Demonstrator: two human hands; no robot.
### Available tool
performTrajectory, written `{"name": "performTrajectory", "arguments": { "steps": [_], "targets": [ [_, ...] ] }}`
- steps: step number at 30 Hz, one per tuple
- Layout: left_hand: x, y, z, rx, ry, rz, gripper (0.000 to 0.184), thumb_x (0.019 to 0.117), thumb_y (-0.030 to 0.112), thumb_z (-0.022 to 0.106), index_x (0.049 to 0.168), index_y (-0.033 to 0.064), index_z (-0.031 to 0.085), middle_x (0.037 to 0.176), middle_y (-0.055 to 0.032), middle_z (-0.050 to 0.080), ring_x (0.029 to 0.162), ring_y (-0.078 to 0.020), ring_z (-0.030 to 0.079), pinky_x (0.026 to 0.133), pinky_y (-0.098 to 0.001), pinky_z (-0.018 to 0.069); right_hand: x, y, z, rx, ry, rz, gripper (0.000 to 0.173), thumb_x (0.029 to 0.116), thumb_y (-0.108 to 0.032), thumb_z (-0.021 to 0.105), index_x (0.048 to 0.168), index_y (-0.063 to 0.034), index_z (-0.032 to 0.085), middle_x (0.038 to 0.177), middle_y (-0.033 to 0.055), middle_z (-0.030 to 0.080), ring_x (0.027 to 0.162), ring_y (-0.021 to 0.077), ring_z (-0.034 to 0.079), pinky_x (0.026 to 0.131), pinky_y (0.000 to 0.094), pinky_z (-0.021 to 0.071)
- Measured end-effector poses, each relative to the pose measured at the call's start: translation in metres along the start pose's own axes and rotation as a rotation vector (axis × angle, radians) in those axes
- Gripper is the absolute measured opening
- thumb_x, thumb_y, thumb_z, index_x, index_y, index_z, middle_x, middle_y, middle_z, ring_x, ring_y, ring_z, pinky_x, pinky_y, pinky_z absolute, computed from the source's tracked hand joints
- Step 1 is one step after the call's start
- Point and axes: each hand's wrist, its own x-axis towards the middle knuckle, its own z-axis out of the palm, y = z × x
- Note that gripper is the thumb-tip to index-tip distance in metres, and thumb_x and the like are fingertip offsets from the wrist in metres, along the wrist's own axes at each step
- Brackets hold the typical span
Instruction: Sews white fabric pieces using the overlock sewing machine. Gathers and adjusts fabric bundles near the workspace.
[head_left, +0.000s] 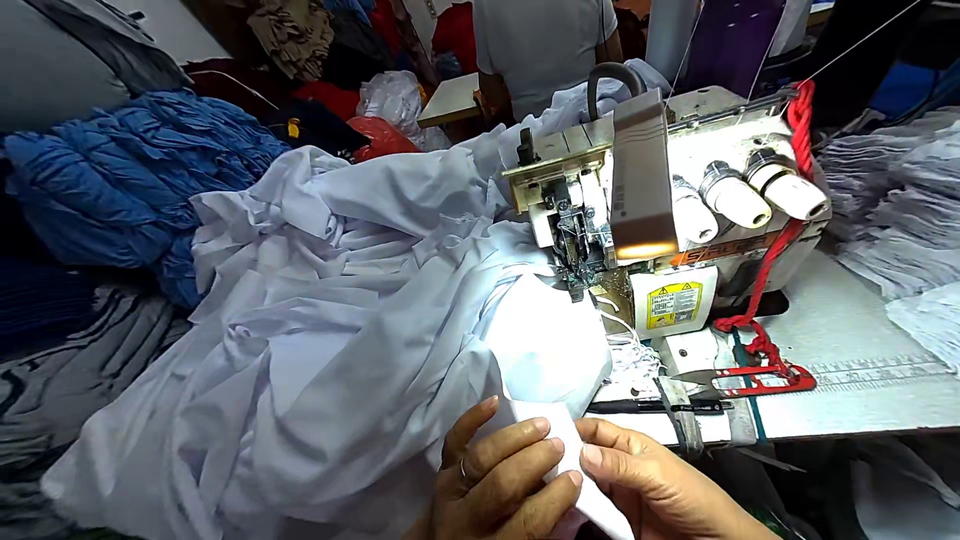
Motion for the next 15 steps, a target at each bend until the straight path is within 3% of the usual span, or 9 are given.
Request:
{"name": "performTrajectory", "arguments": {
  "steps": [1,3,6,8,9,10,12,15],
  "targets": [
    [0.001,0.0,0.001,-0.003,-0.006,0.005,0.007,0.1053,0.023,0.055,0.107,0.0208,0.062,0.121,0.0052,0.06,0.131,-0.0076,0.05,0.124,-0.0357,0.0221,-0.001,-0.005,0.004,-0.019,0.047,-0.052,0.017,0.0974,-0.003,0.058,0.112,-0.0107,0.063,0.092,-0.0004,0.074,0.083,0.0072,0.072,0.077,0.0248,0.0595],
    [0.003,0.0,0.002,-0.011,-0.02,-0.001,0.009,0.1053,0.028,0.056,0.109,0.0216,0.061,0.124,0.0052,0.059,0.134,-0.0083,0.048,0.124,-0.035,0.0232,-0.006,-0.016,0.011,-0.256,0.155,-0.205,0.017,0.0916,0.003,0.063,0.104,-0.0083,0.067,0.089,-0.0047,0.074,0.082,0.0024,0.07,0.078,0.0215,0.0586],
    [0.011,-0.001,0.001,-0.05,-0.031,-0.108,0.034,0.1065,0.05,0.046,0.119,0.0239,0.063,0.136,0.007,0.056,0.141,-0.0076,0.042,0.123,-0.034,0.0262,-0.011,-0.023,0.01,-0.817,0.289,-0.553,0.009,0.0928,-0.008,0.066,0.097,-0.0053,0.074,0.092,-0.0054,0.073,0.088,-0.0044,0.067,0.081,0.0151,0.0549],
    [0.019,-0.005,0.0,-0.036,-0.046,-0.244,0.053,0.1051,0.062,0.034,0.127,0.0244,0.064,0.139,0.005,0.058,0.141,-0.0095,0.045,0.119,-0.0359,0.0329,-0.013,-0.024,0.008,-1.092,0.365,-0.73,0.014,0.0946,-0.016,0.066,0.095,-0.0072,0.077,0.095,-0.0024,0.076,0.097,-0.0004,0.067,0.089,0.0236,0.0512],
    [0.025,-0.008,0.001,-0.017,-0.07,-0.292,0.061,0.1043,0.065,0.03,0.128,0.0211,0.065,0.137,-0.0004,0.062,0.139,-0.0139,0.049,0.116,-0.039,0.0373,-0.014,-0.025,0.009,-1.161,0.385,-0.787,0.014,0.0946,-0.017,0.066,0.094,-0.0084,0.078,0.096,-0.0016,0.076,0.099,0.0018,0.067,0.091,0.0273,0.0505],
    [0.03,-0.012,0.002,-0.003,-0.102,-0.314,0.066,0.1039,0.066,0.027,0.126,0.018,0.067,0.132,-0.0046,0.066,0.136,-0.0181,0.053,0.114,-0.0421,0.04,-0.014,-0.024,0.01,-1.194,0.39,-0.834,0.014,0.0942,-0.017,0.067,0.094,-0.0086,0.078,0.096,-0.0007,0.076,0.1,0.0031,0.068,0.092,0.0281,0.0501],
    [0.038,-0.017,0.003,-0.026,-0.161,-0.309,0.066,0.1033,0.066,0.028,0.113,0.0183,0.073,0.119,-0.0032,0.072,0.13,-0.0194,0.058,0.112,-0.0449,0.041,-0.015,-0.022,0.011,-1.191,0.358,-0.906,0.012,0.0949,-0.014,0.068,0.095,-0.0071,0.077,0.095,0.0012,0.076,0.101,0.0049,0.067,0.094,0.0259,0.0498],
    [0.045,-0.018,0.003,-0.243,-0.191,-0.32,0.038,0.1046,0.049,0.049,0.093,0.0192,0.069,0.105,0.0056,0.072,0.119,-0.0058,0.062,0.111,-0.033,0.043,-0.012,-0.018,0.01,-1.164,0.349,-0.947,0.012,0.096,-0.012,0.067,0.099,-0.0051,0.076,0.094,0.0034,0.075,0.097,0.0049,0.067,0.091,0.022,0.0499]
  ]
}}
